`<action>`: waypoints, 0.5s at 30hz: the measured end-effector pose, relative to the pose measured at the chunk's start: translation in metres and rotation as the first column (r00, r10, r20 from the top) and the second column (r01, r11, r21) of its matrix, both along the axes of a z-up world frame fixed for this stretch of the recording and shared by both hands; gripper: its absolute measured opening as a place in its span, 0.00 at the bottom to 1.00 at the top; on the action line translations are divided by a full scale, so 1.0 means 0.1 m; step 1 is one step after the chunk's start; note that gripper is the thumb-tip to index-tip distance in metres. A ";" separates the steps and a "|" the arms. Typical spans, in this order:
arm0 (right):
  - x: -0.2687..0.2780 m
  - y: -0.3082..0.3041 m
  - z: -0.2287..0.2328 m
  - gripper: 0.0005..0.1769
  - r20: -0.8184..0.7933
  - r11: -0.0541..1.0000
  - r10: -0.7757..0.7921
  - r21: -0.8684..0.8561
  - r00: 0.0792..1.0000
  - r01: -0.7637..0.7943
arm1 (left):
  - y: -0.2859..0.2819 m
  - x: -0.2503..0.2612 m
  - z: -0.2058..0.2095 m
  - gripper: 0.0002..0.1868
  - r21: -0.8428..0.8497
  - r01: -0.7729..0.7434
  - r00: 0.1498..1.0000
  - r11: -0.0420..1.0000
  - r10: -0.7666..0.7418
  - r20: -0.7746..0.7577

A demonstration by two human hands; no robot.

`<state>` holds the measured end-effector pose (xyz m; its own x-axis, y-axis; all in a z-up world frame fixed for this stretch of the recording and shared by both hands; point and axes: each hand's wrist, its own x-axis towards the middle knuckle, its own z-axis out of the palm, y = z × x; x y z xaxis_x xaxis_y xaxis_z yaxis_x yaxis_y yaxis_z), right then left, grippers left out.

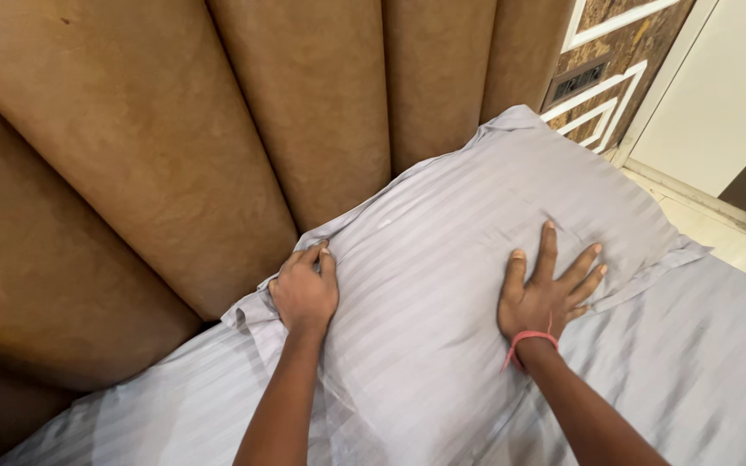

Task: The person arranges several pillows on a bed. They smooth a light-colored pillow, place a maroon decorative pillow, and then add a floral-patterned pillow, adjusting each to align against the headboard.

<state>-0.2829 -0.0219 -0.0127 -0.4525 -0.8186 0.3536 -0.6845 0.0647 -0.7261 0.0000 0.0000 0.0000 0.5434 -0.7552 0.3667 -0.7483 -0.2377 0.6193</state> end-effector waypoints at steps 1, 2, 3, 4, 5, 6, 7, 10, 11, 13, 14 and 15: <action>-0.04 -0.01 -0.03 0.37 -0.013 1.000 0.014 -0.010 1.000 -0.014 | -0.01 0.01 -0.03 0.19 -0.009 0.012 1.000 1.000 -0.012 0.007; -0.09 -0.02 -0.05 0.36 -0.026 0.999 0.027 -0.019 0.999 -0.028 | -0.01 0.02 -0.06 0.18 -0.018 0.023 1.000 1.000 -0.023 0.014; -0.12 -0.03 -0.07 0.36 -0.035 0.999 0.042 -0.032 0.999 -0.043 | -0.02 0.04 -0.07 0.18 -0.029 0.034 0.999 0.999 -0.033 0.026; -0.17 -0.02 -0.10 0.36 -0.064 0.996 0.067 -0.054 0.996 -0.071 | -0.03 0.07 -0.09 0.18 -0.013 0.052 0.999 0.999 -0.051 0.018; -0.22 0.00 -0.12 0.35 -0.094 0.992 0.092 -0.077 0.991 -0.099 | -0.05 0.10 -0.10 0.19 0.001 0.069 0.998 0.998 -0.069 0.009; -0.27 0.03 -0.13 0.35 -0.126 0.987 0.115 -0.099 0.985 -0.128 | -0.06 0.14 -0.12 0.19 0.015 0.087 0.996 0.996 -0.087 -0.001; -0.33 0.05 -0.15 0.35 -0.149 0.983 0.139 -0.098 0.979 -0.154 | -0.08 0.18 -0.14 0.20 0.033 0.117 0.993 0.993 -0.117 0.001; -0.49 0.17 -0.21 0.35 -0.211 0.976 0.182 -0.079 0.961 -0.202 | -0.09 0.29 -0.24 0.25 0.095 0.188 0.981 0.978 -0.191 0.027; -0.54 0.22 -0.24 0.34 -0.229 0.979 0.175 -0.064 0.958 -0.194 | -0.07 0.28 -0.27 0.27 0.122 0.201 0.977 0.972 -0.208 0.047; -0.64 0.32 -0.30 0.34 -0.256 0.984 0.166 -0.019 0.952 -0.176 | 0.01 0.25 -0.29 0.30 0.172 0.201 0.974 0.964 -0.216 0.073; -0.69 0.35 -0.34 0.33 -0.265 0.986 0.163 0.010 0.950 -0.166 | 0.08 0.20 -0.28 0.30 0.194 0.187 0.975 0.963 -0.205 0.081; -0.74 0.38 -0.37 0.33 -0.276 0.987 0.161 0.038 0.947 -0.157 | 0.14 0.16 -0.24 0.31 0.214 0.171 0.977 0.962 -0.193 0.086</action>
<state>-0.3567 0.0156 -0.0495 -0.2020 -0.8782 0.4335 -0.8612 -0.0515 -0.5056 0.0157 0.0137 -0.0238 0.3563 -0.9026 0.2416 -0.8489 -0.2048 0.4872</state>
